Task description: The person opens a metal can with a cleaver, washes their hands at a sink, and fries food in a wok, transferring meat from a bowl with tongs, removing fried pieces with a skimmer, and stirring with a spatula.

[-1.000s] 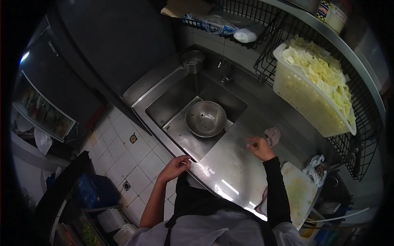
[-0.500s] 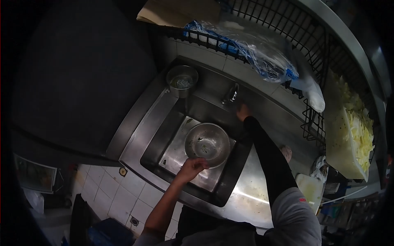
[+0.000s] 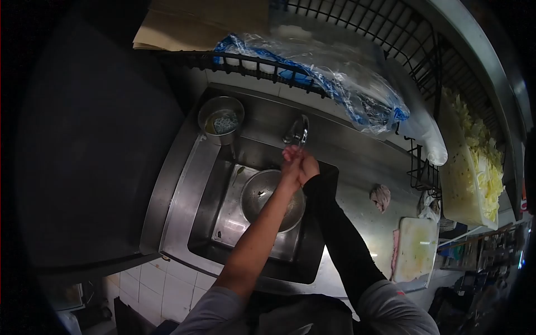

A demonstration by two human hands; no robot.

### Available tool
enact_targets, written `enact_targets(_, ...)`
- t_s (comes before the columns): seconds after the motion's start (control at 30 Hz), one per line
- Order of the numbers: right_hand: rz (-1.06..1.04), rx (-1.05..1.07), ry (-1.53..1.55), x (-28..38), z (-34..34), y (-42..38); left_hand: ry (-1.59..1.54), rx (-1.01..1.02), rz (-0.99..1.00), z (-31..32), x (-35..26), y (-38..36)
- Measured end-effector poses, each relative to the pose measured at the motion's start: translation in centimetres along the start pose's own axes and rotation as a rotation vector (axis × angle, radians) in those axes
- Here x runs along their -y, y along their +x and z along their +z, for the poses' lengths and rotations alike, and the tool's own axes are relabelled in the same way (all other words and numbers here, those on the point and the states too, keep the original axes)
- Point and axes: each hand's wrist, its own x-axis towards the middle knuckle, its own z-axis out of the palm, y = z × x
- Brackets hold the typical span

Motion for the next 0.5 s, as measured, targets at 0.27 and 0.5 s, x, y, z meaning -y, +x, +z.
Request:
enact_targets(0.27,0.237,-0.249,-0.246,-0.3,3.5,-4.5,1.419,-0.001,0.515,-3.7,-0.4,1.3)
enact_targets(0.5,0.037,-0.222,-0.798,-3.4,-2.1,1.4,0.107,-0.170,-0.238,-6.0,-2.4,-0.3)
